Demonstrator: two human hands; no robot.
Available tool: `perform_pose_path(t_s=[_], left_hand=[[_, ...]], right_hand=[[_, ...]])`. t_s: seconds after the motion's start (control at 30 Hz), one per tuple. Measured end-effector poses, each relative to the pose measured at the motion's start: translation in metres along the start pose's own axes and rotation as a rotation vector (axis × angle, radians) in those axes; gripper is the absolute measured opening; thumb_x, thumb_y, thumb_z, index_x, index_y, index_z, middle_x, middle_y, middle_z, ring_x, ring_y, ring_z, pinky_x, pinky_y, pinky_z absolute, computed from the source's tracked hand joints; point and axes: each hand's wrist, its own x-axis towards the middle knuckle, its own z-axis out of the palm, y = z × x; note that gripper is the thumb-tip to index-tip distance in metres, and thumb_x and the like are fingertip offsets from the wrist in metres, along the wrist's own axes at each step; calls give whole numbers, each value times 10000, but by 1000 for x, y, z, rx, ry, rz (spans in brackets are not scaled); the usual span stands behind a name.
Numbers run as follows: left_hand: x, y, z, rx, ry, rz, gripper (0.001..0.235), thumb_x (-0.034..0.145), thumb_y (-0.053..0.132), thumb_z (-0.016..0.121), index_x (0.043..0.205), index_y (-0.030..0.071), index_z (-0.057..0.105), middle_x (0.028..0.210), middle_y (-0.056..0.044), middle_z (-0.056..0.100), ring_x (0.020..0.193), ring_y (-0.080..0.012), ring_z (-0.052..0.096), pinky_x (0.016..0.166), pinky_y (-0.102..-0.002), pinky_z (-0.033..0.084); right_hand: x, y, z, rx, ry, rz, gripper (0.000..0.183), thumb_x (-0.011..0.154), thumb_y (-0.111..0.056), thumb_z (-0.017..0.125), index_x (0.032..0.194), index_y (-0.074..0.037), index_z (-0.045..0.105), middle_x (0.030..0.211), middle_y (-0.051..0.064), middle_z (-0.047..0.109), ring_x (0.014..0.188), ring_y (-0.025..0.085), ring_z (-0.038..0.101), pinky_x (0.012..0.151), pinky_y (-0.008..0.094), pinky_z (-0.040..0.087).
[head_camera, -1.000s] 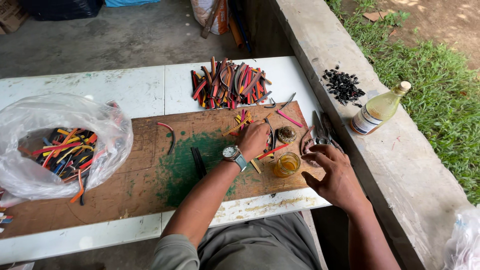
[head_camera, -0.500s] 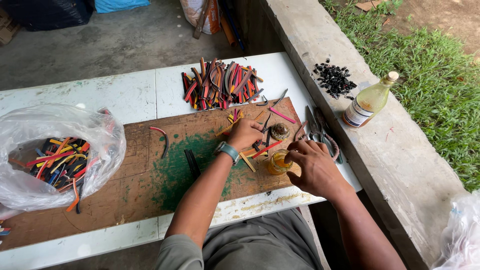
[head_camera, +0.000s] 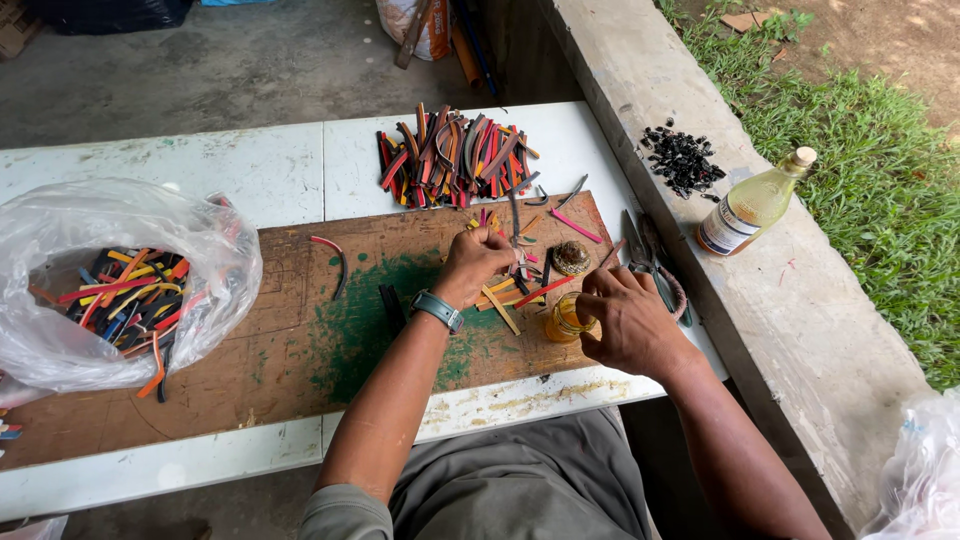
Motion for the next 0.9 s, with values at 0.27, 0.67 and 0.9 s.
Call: perform_pose_path(t_s=[0.27, 0.67, 0.9], left_hand=[[-15, 13, 2, 344, 124, 138, 240, 738, 28, 804, 941, 100, 697, 930, -34, 747, 865, -165, 739, 741, -306, 641], [26, 8, 92, 1377, -168, 6, 203, 865, 209, 789, 751, 56, 718, 749, -107, 713, 701, -250, 682, 808, -412, 497], [40, -14, 73, 1265, -107, -28, 98, 856, 89, 752, 780, 34, 729, 825, -168, 733, 712, -260, 703, 618, -400, 584]], right_hand=[[-2, 3, 4, 36, 9, -12, 217, 711, -239, 788, 911, -159, 756, 1153, 42, 589, 1119, 224, 538, 967, 408, 384], [-7, 6, 8, 111, 70, -27, 243, 727, -212, 773, 954, -129, 750, 1130, 63, 600, 1074, 253, 554, 932, 415, 400], [-7, 8, 13, 105, 103, -60, 230, 742, -203, 762, 951, -112, 733, 1116, 93, 596, 1049, 278, 557, 930, 416, 417]])
